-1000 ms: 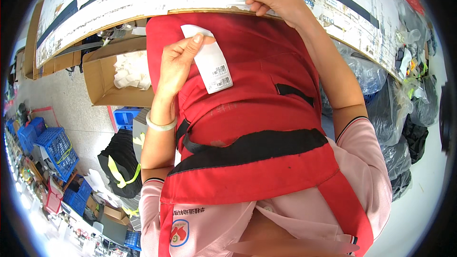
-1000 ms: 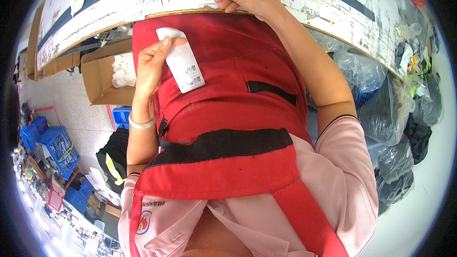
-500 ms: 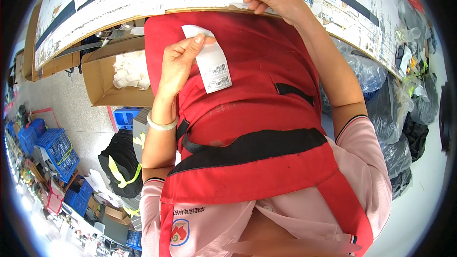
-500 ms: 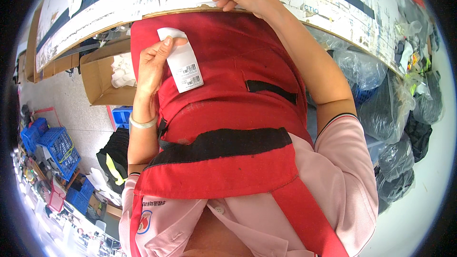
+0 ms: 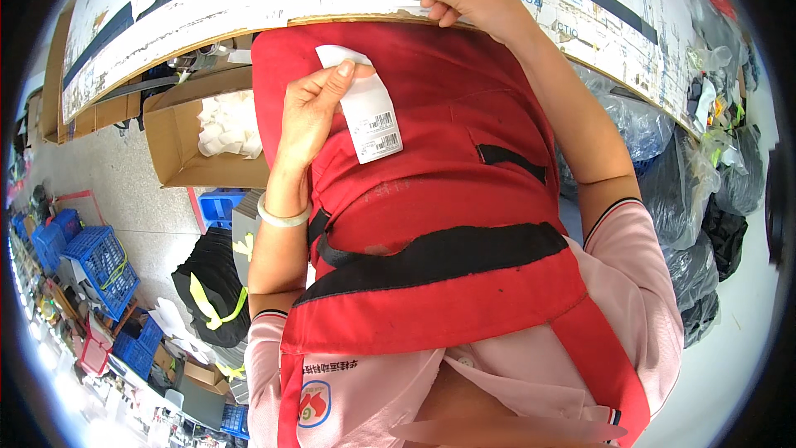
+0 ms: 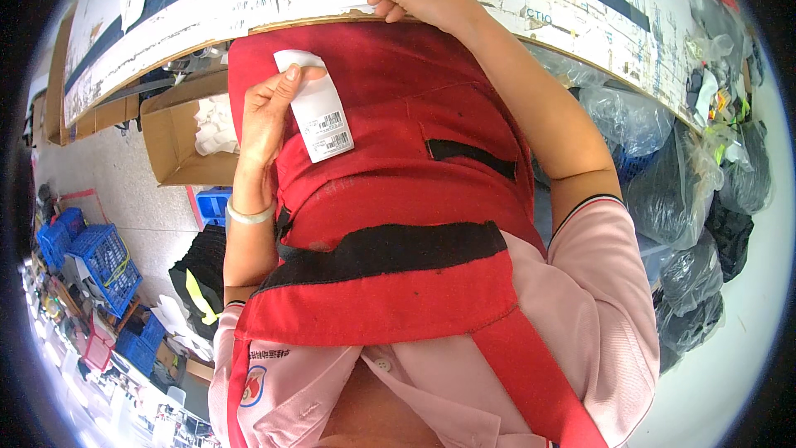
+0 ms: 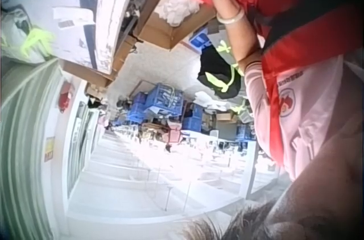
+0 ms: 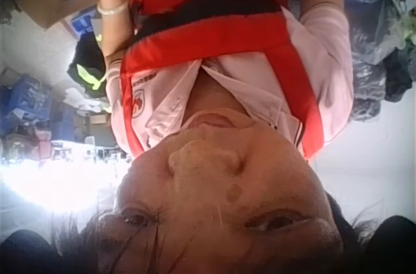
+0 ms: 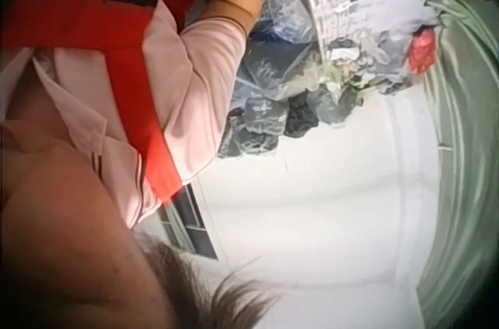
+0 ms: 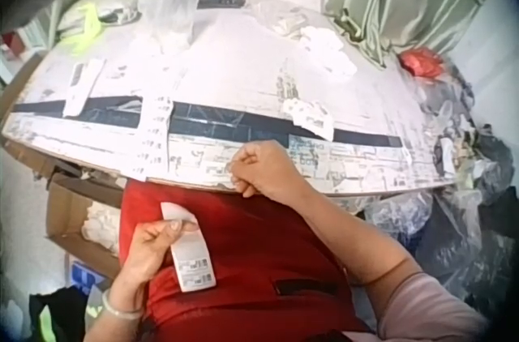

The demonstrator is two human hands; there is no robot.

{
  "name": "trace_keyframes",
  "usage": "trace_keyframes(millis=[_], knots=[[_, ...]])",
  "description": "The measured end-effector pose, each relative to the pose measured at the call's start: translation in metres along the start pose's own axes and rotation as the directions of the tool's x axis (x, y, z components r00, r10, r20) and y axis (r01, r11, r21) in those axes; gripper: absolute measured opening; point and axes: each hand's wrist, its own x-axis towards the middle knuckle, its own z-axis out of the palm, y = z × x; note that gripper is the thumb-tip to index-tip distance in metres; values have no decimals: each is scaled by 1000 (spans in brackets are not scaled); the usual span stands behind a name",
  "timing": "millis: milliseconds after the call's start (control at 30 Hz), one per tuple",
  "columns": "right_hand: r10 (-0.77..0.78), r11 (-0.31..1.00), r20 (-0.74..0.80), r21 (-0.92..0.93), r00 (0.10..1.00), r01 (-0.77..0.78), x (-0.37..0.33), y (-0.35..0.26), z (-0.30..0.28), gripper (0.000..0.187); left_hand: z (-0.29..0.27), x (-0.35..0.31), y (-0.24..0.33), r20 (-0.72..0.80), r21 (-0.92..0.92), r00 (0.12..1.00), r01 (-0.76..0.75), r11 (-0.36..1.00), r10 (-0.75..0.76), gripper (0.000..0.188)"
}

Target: Peeling and preparing barcodes and logistics labels from a sheet at a workbench.

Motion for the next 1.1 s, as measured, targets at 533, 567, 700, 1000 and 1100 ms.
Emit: trace_keyframes(millis=[533,567,700,1000,1100], knots=[[-177,982,-462,-138,869,127,4,45,-146,17,4,-12,15,48,-214,999,7,977,3,30],[-122,988,-533,-148,837,49,10,55,-163,16,1,-13,17,100,-149,995,34,988,-19,31],[-319,747,-529,-651,786,-134,30,98,-174,19,7,-19,21,82,-61,995,63,996,-58,31],[-132,968,161,-192,978,162,-47,7,-6,21,4,-19,16,9,-79,1000,20,997,-19,20],[-15,998,478,-46,878,42,-58,14,30,25,8,-12,18,-16,-127,1000,-19,992,17,21]])
